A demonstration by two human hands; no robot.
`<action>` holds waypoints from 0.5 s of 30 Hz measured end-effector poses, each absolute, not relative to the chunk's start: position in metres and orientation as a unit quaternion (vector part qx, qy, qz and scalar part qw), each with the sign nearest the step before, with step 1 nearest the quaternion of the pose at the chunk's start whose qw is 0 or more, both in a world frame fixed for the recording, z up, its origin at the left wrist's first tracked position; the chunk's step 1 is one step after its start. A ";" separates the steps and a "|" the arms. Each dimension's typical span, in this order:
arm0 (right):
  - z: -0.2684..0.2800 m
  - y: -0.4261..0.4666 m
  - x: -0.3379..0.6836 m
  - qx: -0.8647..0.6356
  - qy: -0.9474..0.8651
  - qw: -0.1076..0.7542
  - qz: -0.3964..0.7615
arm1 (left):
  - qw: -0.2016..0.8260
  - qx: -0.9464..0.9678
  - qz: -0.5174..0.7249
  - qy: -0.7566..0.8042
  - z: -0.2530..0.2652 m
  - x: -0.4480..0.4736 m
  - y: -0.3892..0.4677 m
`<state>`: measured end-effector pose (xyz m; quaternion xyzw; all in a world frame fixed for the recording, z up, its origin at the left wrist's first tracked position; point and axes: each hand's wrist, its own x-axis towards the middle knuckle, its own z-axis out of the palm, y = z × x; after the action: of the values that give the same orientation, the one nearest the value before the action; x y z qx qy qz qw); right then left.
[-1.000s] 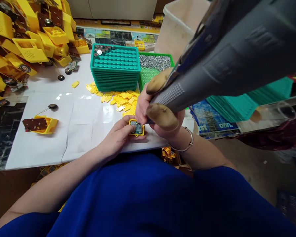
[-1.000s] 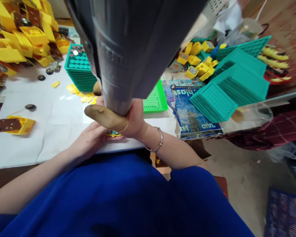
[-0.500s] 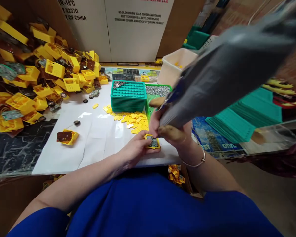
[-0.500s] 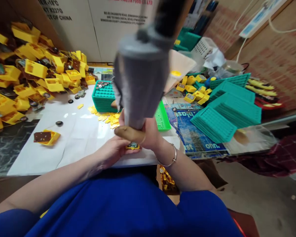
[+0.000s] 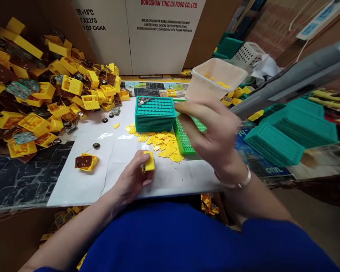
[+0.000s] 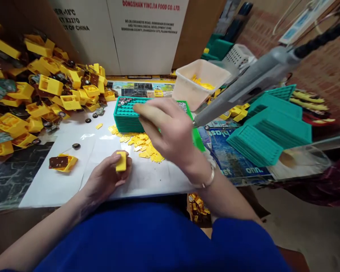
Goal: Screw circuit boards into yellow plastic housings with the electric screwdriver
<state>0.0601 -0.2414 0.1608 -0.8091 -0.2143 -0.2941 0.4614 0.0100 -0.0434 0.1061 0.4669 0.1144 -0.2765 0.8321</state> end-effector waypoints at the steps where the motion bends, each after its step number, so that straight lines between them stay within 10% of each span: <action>1: 0.162 -0.234 0.080 -0.849 -0.249 0.378 -0.272 | 0.832 0.465 -0.286 0.102 0.107 0.010 -0.043; 6: 0.159 -0.213 0.182 -0.948 -0.277 0.087 -0.129 | 0.838 0.440 -0.316 0.072 0.108 0.014 -0.035; 15: 0.151 -0.215 0.220 -0.935 -0.339 0.047 -0.089 | 0.850 0.404 -0.319 0.112 0.099 0.012 -0.023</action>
<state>0.2201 -0.2154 0.1512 -0.9355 -0.3385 -0.0894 0.0474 0.0122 -0.0233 0.0990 0.4037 0.1123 -0.3192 0.8500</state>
